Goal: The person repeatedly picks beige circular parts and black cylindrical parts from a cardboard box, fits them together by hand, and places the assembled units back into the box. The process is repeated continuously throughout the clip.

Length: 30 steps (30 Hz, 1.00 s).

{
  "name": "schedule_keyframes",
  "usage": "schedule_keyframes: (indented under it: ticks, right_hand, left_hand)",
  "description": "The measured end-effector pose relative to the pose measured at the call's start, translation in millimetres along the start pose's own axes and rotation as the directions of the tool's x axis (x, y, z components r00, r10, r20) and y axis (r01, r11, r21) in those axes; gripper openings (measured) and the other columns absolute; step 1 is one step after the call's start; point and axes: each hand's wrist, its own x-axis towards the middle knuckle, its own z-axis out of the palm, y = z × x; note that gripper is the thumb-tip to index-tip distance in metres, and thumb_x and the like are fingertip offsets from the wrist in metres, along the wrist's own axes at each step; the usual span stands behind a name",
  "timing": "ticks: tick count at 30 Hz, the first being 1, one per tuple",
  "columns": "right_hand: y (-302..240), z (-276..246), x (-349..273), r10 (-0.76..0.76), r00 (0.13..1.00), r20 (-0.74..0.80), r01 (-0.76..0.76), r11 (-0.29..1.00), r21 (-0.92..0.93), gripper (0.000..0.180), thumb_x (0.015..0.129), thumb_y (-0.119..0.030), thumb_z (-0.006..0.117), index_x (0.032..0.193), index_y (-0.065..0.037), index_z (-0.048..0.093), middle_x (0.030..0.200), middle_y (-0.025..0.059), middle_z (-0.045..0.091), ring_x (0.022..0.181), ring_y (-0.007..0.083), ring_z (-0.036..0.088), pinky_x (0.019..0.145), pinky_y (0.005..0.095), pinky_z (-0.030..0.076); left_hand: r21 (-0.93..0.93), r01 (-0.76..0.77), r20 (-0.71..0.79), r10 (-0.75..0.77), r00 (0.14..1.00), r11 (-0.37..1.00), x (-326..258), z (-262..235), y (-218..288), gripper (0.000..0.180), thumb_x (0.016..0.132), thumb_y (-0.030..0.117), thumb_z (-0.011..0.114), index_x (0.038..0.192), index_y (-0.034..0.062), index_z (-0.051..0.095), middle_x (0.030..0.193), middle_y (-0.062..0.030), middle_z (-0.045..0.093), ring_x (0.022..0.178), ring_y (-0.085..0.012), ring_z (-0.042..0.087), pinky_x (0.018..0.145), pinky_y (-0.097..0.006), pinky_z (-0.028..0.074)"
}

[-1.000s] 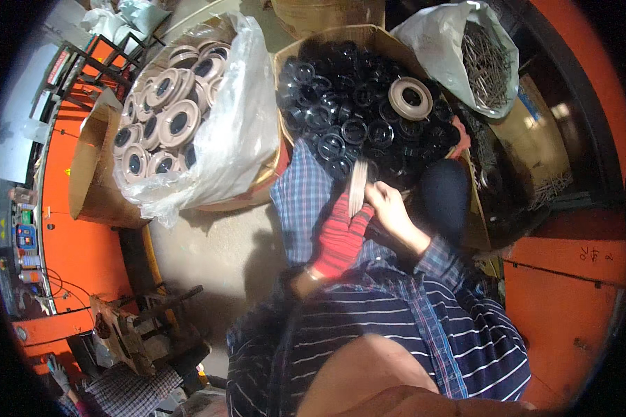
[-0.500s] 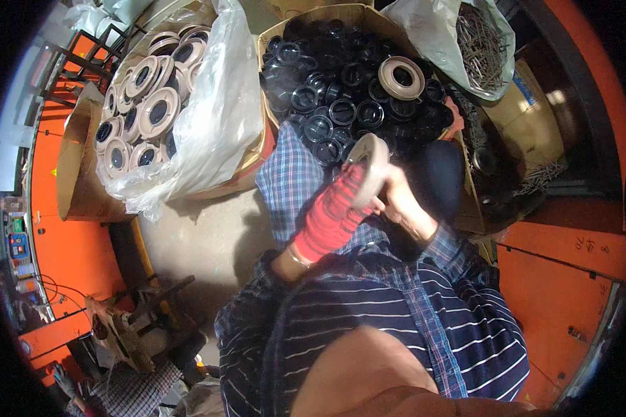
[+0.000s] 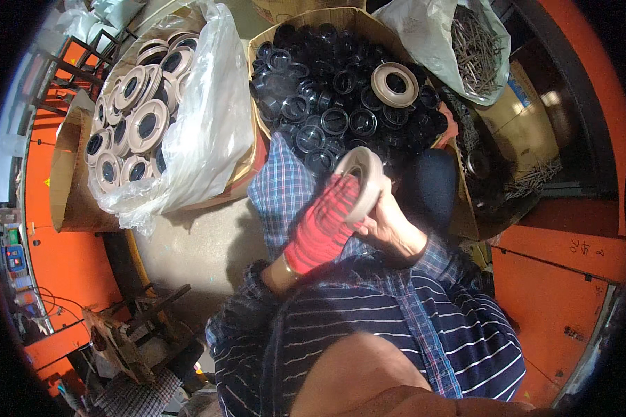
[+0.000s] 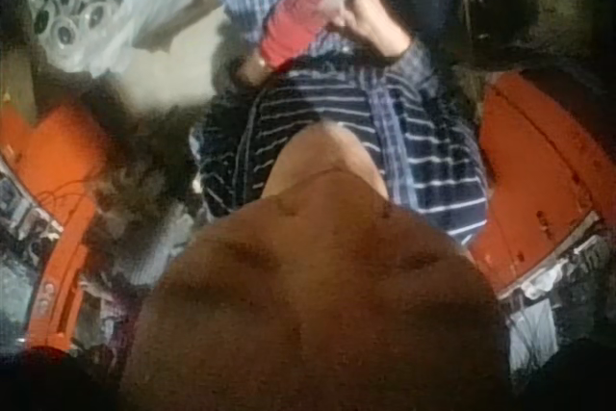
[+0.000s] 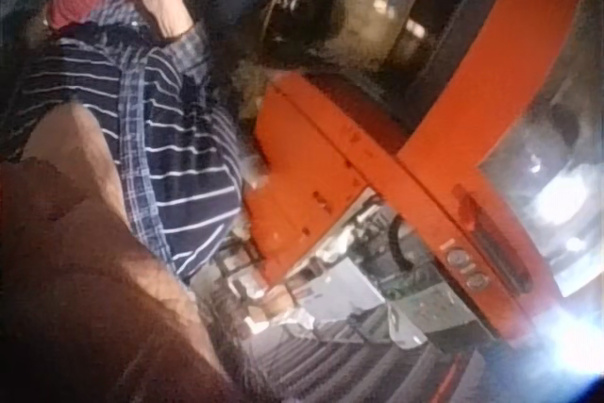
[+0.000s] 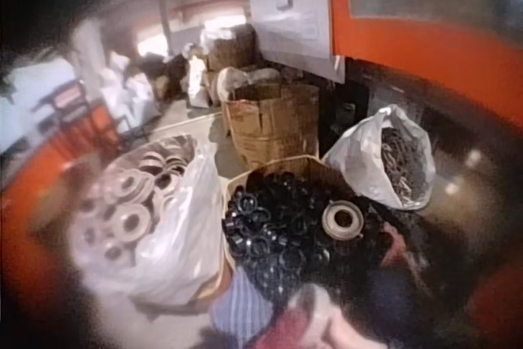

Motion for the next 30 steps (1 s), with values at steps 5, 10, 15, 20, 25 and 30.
schedule_keyframes:
  ticks: [5, 10, 15, 20, 25, 30]
  right_hand:
    - [-33, -2, 12, 0.444, 0.884, -0.148, -0.468, 0.82, -0.331, 0.092, 0.097, -0.081, 0.027, 0.115, 0.002, 0.063, 0.067, 0.0154, 0.069, 0.039, 0.0199, 0.058, 0.034, 0.0288, 0.046]
    - [-148, -14, 83, -0.646, 0.57, 0.508, 0.14, -0.533, -0.835, 0.058, 0.091, -0.054, 0.071, 0.112, 0.0, 0.066, 0.104, 0.0156, 0.074, 0.093, 0.0321, 0.072, 0.081, 0.0438, 0.055]
    - [-192, -18, 130, -0.618, 0.728, 0.297, -0.305, -0.68, -0.667, 0.043, 0.087, -0.034, 0.076, 0.114, -0.003, 0.063, 0.112, 0.0194, 0.067, 0.099, 0.04, 0.068, 0.078, 0.0514, 0.056]
    - [-111, 22, 85, -0.538, 0.536, 0.651, 0.335, -0.572, -0.749, 0.036, 0.086, -0.028, 0.077, 0.112, -0.007, 0.063, 0.107, 0.0167, 0.067, 0.095, 0.0398, 0.069, 0.078, 0.0474, 0.057]
    - [-95, 28, 88, -0.514, 0.78, 0.356, 0.316, -0.166, -0.934, 0.036, 0.085, -0.025, 0.083, 0.111, -0.004, 0.07, 0.095, 0.0157, 0.072, 0.084, 0.0284, 0.073, 0.077, 0.0351, 0.057]
    - [-119, -22, 135, -0.355, 0.774, 0.523, 0.06, -0.782, -0.62, 0.028, 0.079, -0.022, 0.083, 0.092, -0.003, 0.067, 0.101, 0.014, 0.063, 0.107, 0.0364, 0.062, 0.089, 0.0463, 0.051]
  left_hand:
    - [0.185, -0.449, 0.206, 0.412, 0.888, 0.874, 13, -41, -28, 0.054, 0.091, 0.011, 0.066, 0.143, 0.0019, 0.054, 0.139, -0.0174, 0.061, 0.136, -0.0377, 0.054, 0.118, -0.054, 0.037]
    - [0.542, 0.023, -0.271, 0.149, 0.951, 0.84, 83, -162, -29, 0.07, 0.09, 0.011, 0.072, 0.154, 0.007, 0.042, 0.153, -0.0158, 0.051, 0.127, -0.0297, 0.061, 0.109, -0.038, 0.045]
    - [0.404, 0.213, -0.606, 0.086, 0.791, 0.89, 114, -160, -26, 0.082, 0.086, 0.011, 0.081, 0.155, 0.0013, 0.038, 0.156, -0.0182, 0.045, 0.144, -0.0284, 0.043, 0.119, -0.039, 0.035]
    - [-0.971, 0.101, -0.057, -0.623, 0.78, 0.216, 80, -20, -61, 0.069, 0.094, 0.002, 0.07, 0.156, 0.0013, 0.038, 0.155, -0.0136, 0.047, 0.138, -0.0192, 0.048, 0.112, -0.035, 0.044]
    - [-0.978, 0.135, -0.008, -0.677, 0.736, 0.158, 50, 1, -67, 0.044, 0.104, 0.004, 0.055, 0.147, 0.002, 0.048, 0.136, -0.0129, 0.064, 0.123, -0.0218, 0.063, 0.105, -0.033, 0.051]
    - [-0.937, 0.162, -0.081, -0.642, 0.762, 0.31, 33, -14, -46, 0.043, 0.104, 0.004, 0.056, 0.146, 0.0004, 0.049, 0.131, -0.0149, 0.067, 0.12, -0.0217, 0.066, 0.103, -0.034, 0.053]
